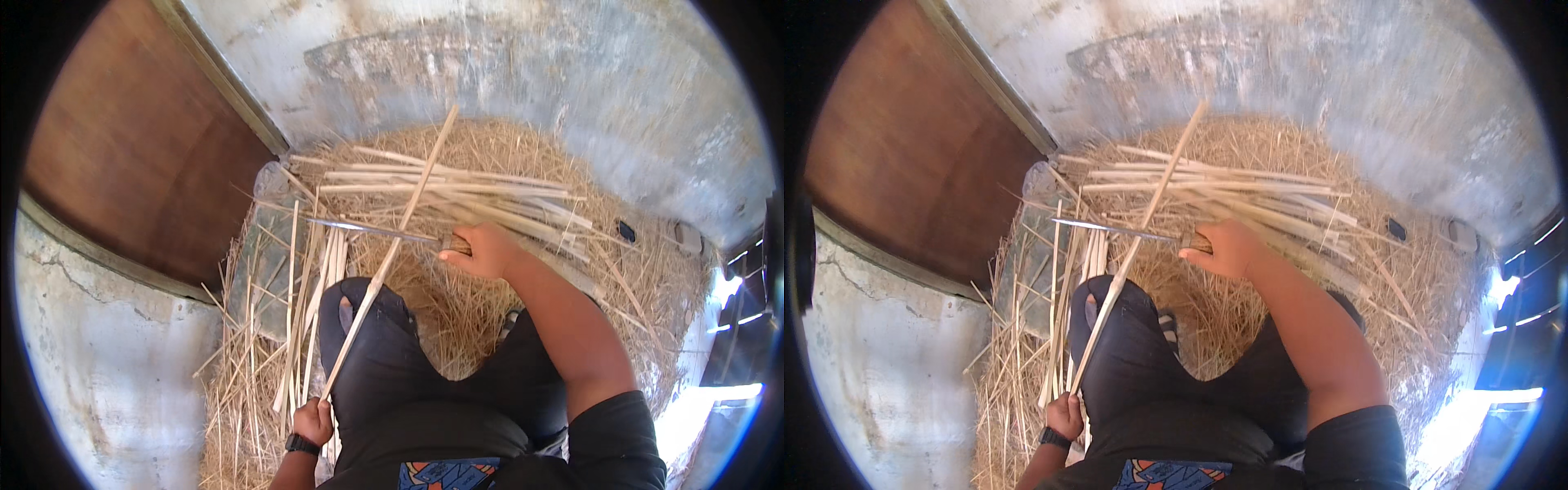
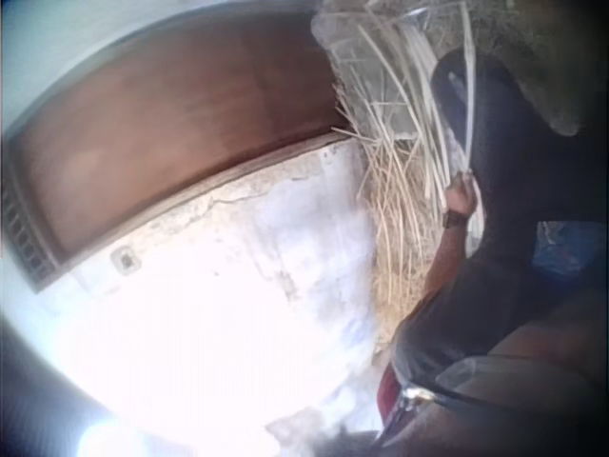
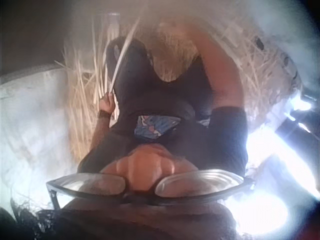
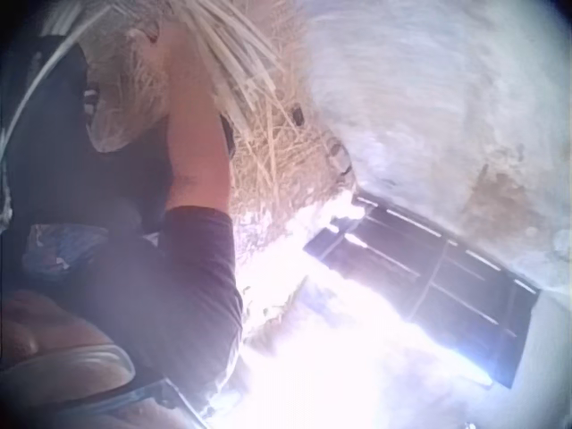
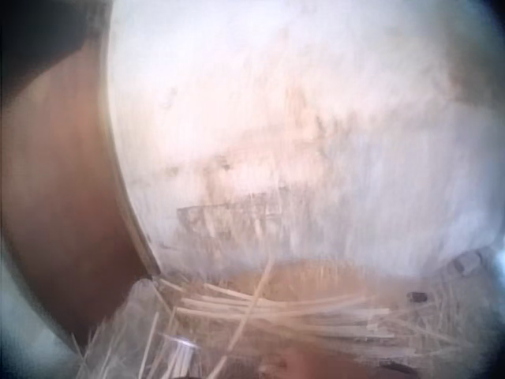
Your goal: The person sits on a straw-covered floor and uses a machete to split long bamboo sticks into thinner strips. They hold the bamboo with one hand and repeatedly strike it with the machete, then place the split pieces aside.
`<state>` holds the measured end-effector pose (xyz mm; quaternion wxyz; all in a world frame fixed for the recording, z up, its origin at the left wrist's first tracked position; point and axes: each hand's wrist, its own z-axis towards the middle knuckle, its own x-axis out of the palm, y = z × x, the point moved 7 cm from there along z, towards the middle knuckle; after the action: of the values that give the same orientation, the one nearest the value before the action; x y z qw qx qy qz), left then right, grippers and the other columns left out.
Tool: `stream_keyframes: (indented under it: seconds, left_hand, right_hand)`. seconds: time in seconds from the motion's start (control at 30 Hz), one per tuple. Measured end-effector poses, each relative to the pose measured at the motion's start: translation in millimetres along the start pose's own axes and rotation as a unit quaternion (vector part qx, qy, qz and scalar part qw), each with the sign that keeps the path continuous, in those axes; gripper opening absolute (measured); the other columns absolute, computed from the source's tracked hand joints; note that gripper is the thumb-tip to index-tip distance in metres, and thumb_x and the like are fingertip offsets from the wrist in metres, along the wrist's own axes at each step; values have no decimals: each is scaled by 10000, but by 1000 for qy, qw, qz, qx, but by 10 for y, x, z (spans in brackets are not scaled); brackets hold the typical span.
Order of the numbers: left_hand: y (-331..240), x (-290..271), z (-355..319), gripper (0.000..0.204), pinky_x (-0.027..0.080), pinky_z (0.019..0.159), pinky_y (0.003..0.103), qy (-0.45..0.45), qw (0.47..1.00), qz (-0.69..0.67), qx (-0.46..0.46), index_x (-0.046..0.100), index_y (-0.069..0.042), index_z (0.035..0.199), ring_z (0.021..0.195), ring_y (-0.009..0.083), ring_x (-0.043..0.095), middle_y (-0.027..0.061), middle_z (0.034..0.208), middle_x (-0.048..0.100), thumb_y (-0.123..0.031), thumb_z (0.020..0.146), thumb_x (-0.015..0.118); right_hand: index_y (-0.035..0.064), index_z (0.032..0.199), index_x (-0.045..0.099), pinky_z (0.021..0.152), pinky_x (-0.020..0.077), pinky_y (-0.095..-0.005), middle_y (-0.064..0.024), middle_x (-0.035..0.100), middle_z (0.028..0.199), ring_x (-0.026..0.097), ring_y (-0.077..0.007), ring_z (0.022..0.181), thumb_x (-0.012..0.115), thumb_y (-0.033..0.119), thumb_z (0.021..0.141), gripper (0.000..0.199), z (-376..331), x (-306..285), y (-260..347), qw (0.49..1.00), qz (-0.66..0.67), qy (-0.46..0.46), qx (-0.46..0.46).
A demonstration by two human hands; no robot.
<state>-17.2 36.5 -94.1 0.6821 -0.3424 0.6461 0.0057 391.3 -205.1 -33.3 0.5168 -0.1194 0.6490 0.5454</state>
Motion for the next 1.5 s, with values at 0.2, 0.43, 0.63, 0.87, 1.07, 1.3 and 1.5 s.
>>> stream_keyframes:
  seconds: [0.2, 0.43, 0.63, 0.87, 1.07, 1.3, 1.5]
  left_hand:
    - [39, -93, -164, 453, 461, 528, 517, 11, 999, -30, -27, 587, -4, 794, 592, 472, 611, 240, 587, 573, -369, 1026, 454]
    - [-15, 14, 61, 466, 465, 536, 521, 3, 1000, -4, 3, 571, -30, 735, 585, 462, 602, 239, 591, 566, -376, 1022, 449]
    - [152, -92, -232, 466, 464, 527, 469, 22, 996, -74, -38, 617, -30, 780, 547, 395, 627, 183, 549, 557, -387, 1030, 454]
    - [-7, -160, -231, 489, 431, 493, 444, -25, 999, -12, 34, 574, -31, 715, 496, 348, 594, 156, 526, 541, -378, 1038, 451]
    - [-32, -197, -168, 523, 456, 512, 478, -10, 1000, -10, -4, 606, -24, 739, 554, 423, 615, 204, 557, 559, -422, 1035, 441]
    - [12, -161, -292, 521, 440, 497, 452, 5, 996, -82, -35, 600, -15, 743, 527, 397, 602, 183, 542, 540, -421, 1034, 451]
    - [-129, -220, -277, 479, 455, 509, 478, -25, 1000, 2, 7, 570, -21, 728, 542, 421, 604, 201, 552, 547, -385, 1021, 464]
  right_hand:
    - [34, 939, 654, 673, 518, -508, -191, 655, 714, 666, -395, 720, 584, 610, 917, 580, 46, -107, 280, 999, -27, 6, 19]
    - [10, 977, 652, 610, 512, -467, -149, 613, 621, 659, -347, 632, 577, 611, 934, 607, 14, -266, -518, 991, 41, -61, 115]
    - [27, 959, 664, 617, 530, -451, -160, 644, 680, 649, -340, 625, 573, 592, 939, 573, 65, -150, -42, 994, -23, -92, 61]
    - [22, 911, 646, 617, 518, -464, -185, 635, 682, 648, -367, 661, 599, 614, 913, 593, -94, -192, 514, 991, -88, -2, -98]
    - [15, 894, 642, 634, 520, -466, -165, 632, 685, 645, -353, 652, 614, 594, 916, 580, 17, -596, -448, 983, -18, -139, 118]
    - [23, 940, 639, 660, 522, -482, -167, 657, 719, 658, -360, 673, 600, 618, 911, 597, -99, -426, 223, 998, -52, -44, 12]
    - [24, 921, 623, 632, 516, -452, -171, 646, 697, 654, -337, 656, 620, 593, 914, 569, -49, -565, -99, 994, -46, -95, 35]
